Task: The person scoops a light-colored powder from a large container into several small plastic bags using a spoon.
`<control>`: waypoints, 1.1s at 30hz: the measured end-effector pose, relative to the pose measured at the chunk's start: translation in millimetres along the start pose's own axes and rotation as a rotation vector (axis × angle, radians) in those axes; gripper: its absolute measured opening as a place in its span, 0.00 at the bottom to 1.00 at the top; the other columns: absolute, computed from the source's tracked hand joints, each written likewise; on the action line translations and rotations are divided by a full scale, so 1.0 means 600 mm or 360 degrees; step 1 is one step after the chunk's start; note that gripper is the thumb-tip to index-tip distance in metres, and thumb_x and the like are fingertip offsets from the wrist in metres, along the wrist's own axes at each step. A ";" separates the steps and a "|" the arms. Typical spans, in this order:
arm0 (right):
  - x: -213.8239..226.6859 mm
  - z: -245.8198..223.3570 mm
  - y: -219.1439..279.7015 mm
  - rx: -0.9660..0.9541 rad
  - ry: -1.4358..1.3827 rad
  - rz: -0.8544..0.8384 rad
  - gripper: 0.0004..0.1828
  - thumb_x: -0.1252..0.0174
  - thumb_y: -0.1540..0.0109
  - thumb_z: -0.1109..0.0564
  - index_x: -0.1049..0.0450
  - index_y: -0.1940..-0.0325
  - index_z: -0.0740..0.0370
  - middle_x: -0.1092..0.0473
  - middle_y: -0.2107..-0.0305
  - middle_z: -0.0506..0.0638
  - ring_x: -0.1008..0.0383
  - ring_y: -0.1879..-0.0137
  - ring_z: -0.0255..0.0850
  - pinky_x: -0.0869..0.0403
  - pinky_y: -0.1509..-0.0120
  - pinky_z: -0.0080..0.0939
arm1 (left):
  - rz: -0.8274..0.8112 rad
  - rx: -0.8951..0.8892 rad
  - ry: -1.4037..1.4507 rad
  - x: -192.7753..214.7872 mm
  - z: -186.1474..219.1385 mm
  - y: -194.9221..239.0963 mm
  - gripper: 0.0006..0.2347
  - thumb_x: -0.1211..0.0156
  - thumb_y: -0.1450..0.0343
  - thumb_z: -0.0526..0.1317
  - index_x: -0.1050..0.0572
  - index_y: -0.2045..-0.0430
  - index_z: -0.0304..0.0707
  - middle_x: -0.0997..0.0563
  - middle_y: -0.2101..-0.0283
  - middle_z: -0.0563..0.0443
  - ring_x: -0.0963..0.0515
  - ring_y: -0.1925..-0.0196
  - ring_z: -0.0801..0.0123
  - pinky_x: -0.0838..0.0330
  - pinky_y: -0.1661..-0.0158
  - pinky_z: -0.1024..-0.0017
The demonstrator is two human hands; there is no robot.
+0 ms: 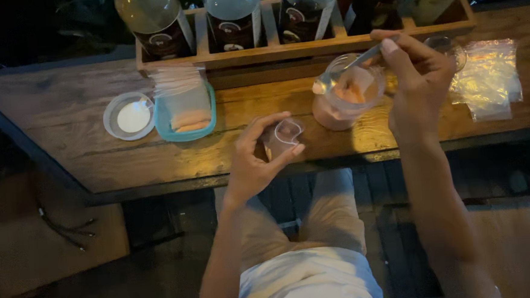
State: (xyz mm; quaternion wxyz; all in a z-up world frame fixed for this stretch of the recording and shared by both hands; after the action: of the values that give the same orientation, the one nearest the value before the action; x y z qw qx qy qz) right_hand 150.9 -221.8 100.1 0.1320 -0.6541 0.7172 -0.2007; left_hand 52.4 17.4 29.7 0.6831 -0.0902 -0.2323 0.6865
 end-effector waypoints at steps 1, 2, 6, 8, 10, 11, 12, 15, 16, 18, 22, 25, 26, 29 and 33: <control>0.000 -0.002 0.006 -0.0001 0.0000 -0.0009 0.10 0.44 0.24 0.63 0.18 0.45 0.68 0.21 0.63 0.56 0.19 0.59 0.41 0.16 0.49 0.37 | 0.0008 0.0004 0.0000 0.001 -0.002 0.001 0.21 0.27 0.28 0.43 0.25 0.41 0.39 0.18 0.44 0.47 0.16 0.44 0.65 0.22 0.43 0.72; -0.001 -0.003 0.013 -0.0016 -0.0034 -0.0030 0.09 0.44 0.24 0.62 0.19 0.43 0.66 0.21 0.59 0.55 0.18 0.55 0.39 0.18 0.46 0.33 | 0.0025 0.0024 0.0005 0.002 -0.004 0.003 0.22 0.27 0.28 0.44 0.25 0.40 0.39 0.18 0.44 0.47 0.16 0.46 0.67 0.21 0.46 0.74; -0.016 -0.024 0.037 0.0066 0.0113 -0.0086 0.10 0.43 0.22 0.63 0.20 0.40 0.70 0.20 0.57 0.58 0.16 0.55 0.44 0.16 0.45 0.38 | 0.0106 0.0040 0.0035 0.010 -0.015 0.008 0.23 0.26 0.29 0.44 0.26 0.40 0.39 0.17 0.41 0.46 0.15 0.44 0.65 0.19 0.45 0.72; -0.030 -0.046 0.049 0.0125 0.0157 -0.0131 0.10 0.44 0.22 0.64 0.21 0.40 0.73 0.20 0.57 0.61 0.16 0.54 0.46 0.16 0.45 0.39 | 0.0128 0.0066 0.0094 0.013 -0.014 0.009 0.23 0.26 0.28 0.43 0.26 0.39 0.40 0.17 0.45 0.48 0.15 0.46 0.68 0.18 0.48 0.75; -0.040 -0.059 0.060 0.0183 0.0204 -0.0171 0.10 0.45 0.21 0.66 0.21 0.40 0.75 0.20 0.57 0.63 0.15 0.53 0.49 0.17 0.45 0.41 | 0.0145 0.0092 0.0155 0.015 -0.015 0.010 0.23 0.26 0.28 0.42 0.26 0.39 0.40 0.16 0.48 0.50 0.15 0.49 0.72 0.18 0.52 0.78; -0.043 -0.062 0.064 0.0202 0.0205 -0.0198 0.11 0.46 0.21 0.65 0.22 0.39 0.76 0.21 0.56 0.64 0.16 0.52 0.49 0.17 0.44 0.40 | 0.0151 0.0105 0.0180 0.015 -0.017 0.011 0.23 0.27 0.28 0.43 0.26 0.39 0.41 0.17 0.47 0.49 0.15 0.49 0.72 0.18 0.56 0.80; -0.045 -0.064 0.069 0.0217 0.0206 -0.0222 0.12 0.47 0.21 0.65 0.23 0.38 0.77 0.21 0.55 0.65 0.16 0.50 0.49 0.18 0.44 0.40 | 0.0154 0.0120 0.0205 0.016 -0.019 0.013 0.23 0.27 0.28 0.43 0.26 0.38 0.41 0.17 0.46 0.49 0.15 0.50 0.72 0.18 0.60 0.83; -0.053 -0.079 0.078 0.0395 0.0378 -0.0267 0.09 0.46 0.21 0.71 0.20 0.47 0.77 0.21 0.49 0.68 0.21 0.46 0.49 0.22 0.43 0.42 | 0.0151 -0.0091 0.0218 0.017 -0.029 0.015 0.22 0.31 0.24 0.45 0.29 0.36 0.41 0.21 0.40 0.46 0.17 0.40 0.64 0.20 0.39 0.70; -0.055 -0.076 0.081 0.0394 0.0378 -0.0270 0.09 0.46 0.21 0.71 0.20 0.47 0.77 0.21 0.49 0.68 0.21 0.46 0.49 0.22 0.43 0.42 | 0.0153 -0.0089 0.0218 0.017 -0.026 0.015 0.22 0.31 0.24 0.45 0.29 0.36 0.41 0.21 0.40 0.46 0.17 0.40 0.64 0.20 0.39 0.70; -0.056 -0.072 0.085 0.0441 0.0298 -0.0238 0.07 0.44 0.22 0.71 0.21 0.45 0.78 0.22 0.50 0.68 0.19 0.44 0.52 0.19 0.40 0.45 | 0.0155 0.0012 0.0267 0.019 -0.024 0.013 0.23 0.28 0.26 0.41 0.29 0.37 0.40 0.21 0.38 0.44 0.16 0.42 0.63 0.16 0.45 0.73; -0.067 -0.082 0.093 0.0476 0.0326 -0.0283 0.08 0.46 0.23 0.72 0.22 0.44 0.79 0.22 0.50 0.68 0.20 0.44 0.54 0.20 0.33 0.51 | 0.0209 0.0058 0.0274 0.024 -0.022 0.014 0.22 0.28 0.27 0.42 0.26 0.39 0.41 0.20 0.40 0.46 0.17 0.43 0.66 0.18 0.47 0.75; -0.067 -0.080 0.100 0.0528 0.0262 -0.0295 0.08 0.45 0.23 0.71 0.24 0.40 0.77 0.23 0.49 0.67 0.21 0.39 0.56 0.19 0.31 0.52 | 0.0193 0.0017 0.0189 0.025 -0.024 0.016 0.22 0.28 0.27 0.43 0.28 0.38 0.42 0.19 0.41 0.46 0.16 0.43 0.66 0.18 0.43 0.73; -0.068 -0.081 0.103 0.0575 0.0324 -0.0285 0.07 0.45 0.23 0.71 0.23 0.43 0.78 0.23 0.50 0.68 0.21 0.41 0.56 0.20 0.32 0.52 | 0.0180 0.0000 0.0187 0.024 -0.027 0.017 0.22 0.29 0.26 0.43 0.28 0.38 0.42 0.19 0.41 0.46 0.16 0.42 0.66 0.19 0.41 0.72; -0.070 -0.082 0.110 0.0625 0.0381 -0.0263 0.06 0.43 0.24 0.72 0.21 0.46 0.79 0.22 0.52 0.68 0.21 0.43 0.54 0.23 0.29 0.54 | 0.0185 -0.0002 0.0214 0.025 -0.024 0.017 0.22 0.28 0.26 0.42 0.28 0.38 0.41 0.19 0.43 0.48 0.17 0.45 0.67 0.20 0.40 0.71; -0.067 -0.080 0.118 0.0700 0.0458 -0.0246 0.07 0.42 0.24 0.70 0.21 0.43 0.77 0.22 0.54 0.61 0.23 0.43 0.52 0.29 0.15 0.68 | 0.0167 0.0040 0.0282 0.025 -0.025 0.017 0.22 0.28 0.26 0.42 0.28 0.38 0.42 0.18 0.46 0.49 0.17 0.50 0.70 0.20 0.48 0.75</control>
State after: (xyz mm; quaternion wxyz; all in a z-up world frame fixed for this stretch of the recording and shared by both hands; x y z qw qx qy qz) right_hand 71.1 -172.1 107.1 0.1519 -0.6273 0.6157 -0.4520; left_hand 49.1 35.3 15.0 0.6650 -0.1540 -0.1574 0.7136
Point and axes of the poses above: each hand's wrist, its own y-axis away from the middle knuckle, its own x-axis out of the back of the hand, z = x × y, the point moved 6 cm from there along -y, towards the middle knuckle
